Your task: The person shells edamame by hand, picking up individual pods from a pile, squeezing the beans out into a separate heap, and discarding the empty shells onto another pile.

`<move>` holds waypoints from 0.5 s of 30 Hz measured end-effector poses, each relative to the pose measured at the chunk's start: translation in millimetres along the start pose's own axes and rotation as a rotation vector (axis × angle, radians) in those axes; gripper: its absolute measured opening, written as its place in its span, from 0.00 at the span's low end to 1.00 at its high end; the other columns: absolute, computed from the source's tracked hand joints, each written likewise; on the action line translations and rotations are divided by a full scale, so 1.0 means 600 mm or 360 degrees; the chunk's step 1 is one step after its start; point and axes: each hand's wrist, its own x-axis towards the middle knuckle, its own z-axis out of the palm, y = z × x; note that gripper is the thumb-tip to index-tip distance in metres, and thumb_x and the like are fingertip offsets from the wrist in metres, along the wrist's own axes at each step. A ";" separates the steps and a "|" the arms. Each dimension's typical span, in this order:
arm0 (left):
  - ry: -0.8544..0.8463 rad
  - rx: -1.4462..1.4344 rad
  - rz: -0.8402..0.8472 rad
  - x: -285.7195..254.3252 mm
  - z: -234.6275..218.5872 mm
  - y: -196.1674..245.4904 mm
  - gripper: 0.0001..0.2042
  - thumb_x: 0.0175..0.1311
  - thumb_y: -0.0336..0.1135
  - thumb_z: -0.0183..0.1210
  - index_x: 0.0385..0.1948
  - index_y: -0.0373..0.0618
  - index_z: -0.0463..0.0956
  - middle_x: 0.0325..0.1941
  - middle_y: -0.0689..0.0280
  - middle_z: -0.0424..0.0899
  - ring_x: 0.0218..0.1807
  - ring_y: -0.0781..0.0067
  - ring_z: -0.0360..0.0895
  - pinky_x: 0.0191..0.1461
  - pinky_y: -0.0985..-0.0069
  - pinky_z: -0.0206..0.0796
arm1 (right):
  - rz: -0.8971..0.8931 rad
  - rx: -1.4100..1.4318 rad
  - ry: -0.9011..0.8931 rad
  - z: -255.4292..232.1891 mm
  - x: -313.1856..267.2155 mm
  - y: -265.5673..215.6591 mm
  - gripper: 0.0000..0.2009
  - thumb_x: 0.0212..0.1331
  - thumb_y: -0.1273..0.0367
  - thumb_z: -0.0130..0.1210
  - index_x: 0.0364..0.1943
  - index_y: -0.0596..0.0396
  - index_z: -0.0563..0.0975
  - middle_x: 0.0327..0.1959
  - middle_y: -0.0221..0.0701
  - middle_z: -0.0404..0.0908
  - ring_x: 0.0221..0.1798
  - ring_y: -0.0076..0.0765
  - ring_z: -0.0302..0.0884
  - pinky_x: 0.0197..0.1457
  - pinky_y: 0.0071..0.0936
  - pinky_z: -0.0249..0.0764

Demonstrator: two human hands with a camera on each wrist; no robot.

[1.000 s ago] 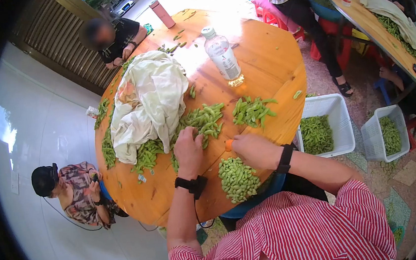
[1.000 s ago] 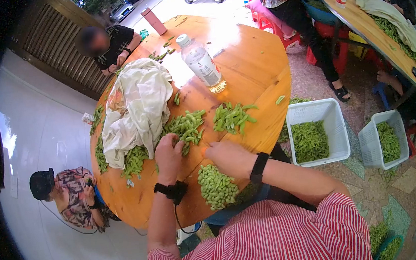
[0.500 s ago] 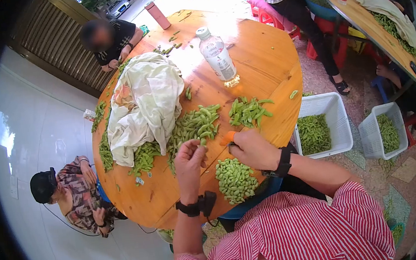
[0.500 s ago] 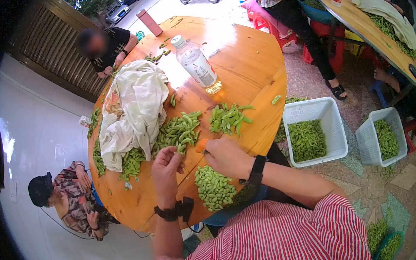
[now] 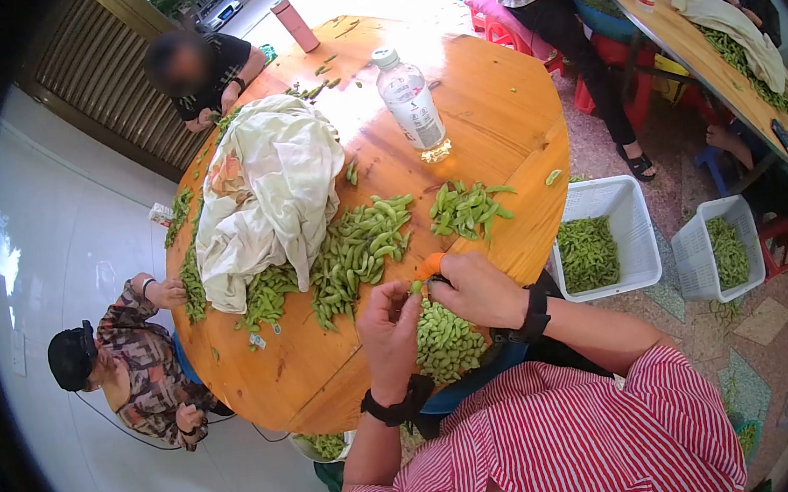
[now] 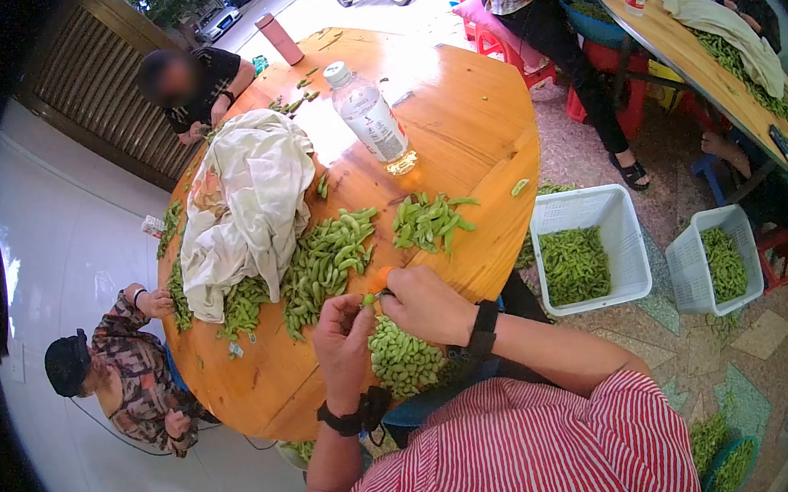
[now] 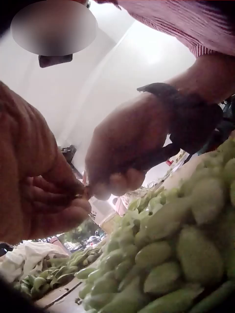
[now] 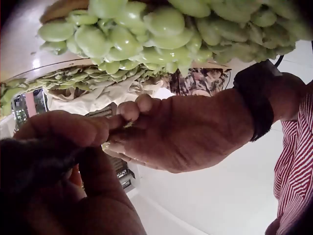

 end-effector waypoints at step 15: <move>-0.0078 0.0177 0.0155 -0.006 -0.013 -0.016 0.05 0.63 0.23 0.59 0.37 0.38 0.74 0.30 0.67 0.80 0.30 0.78 0.77 0.34 0.79 0.69 | -0.0176 -0.0120 -0.0136 0.005 0.001 0.006 0.08 0.56 0.72 0.53 0.35 0.64 0.70 0.24 0.54 0.75 0.35 0.65 0.77 0.36 0.52 0.72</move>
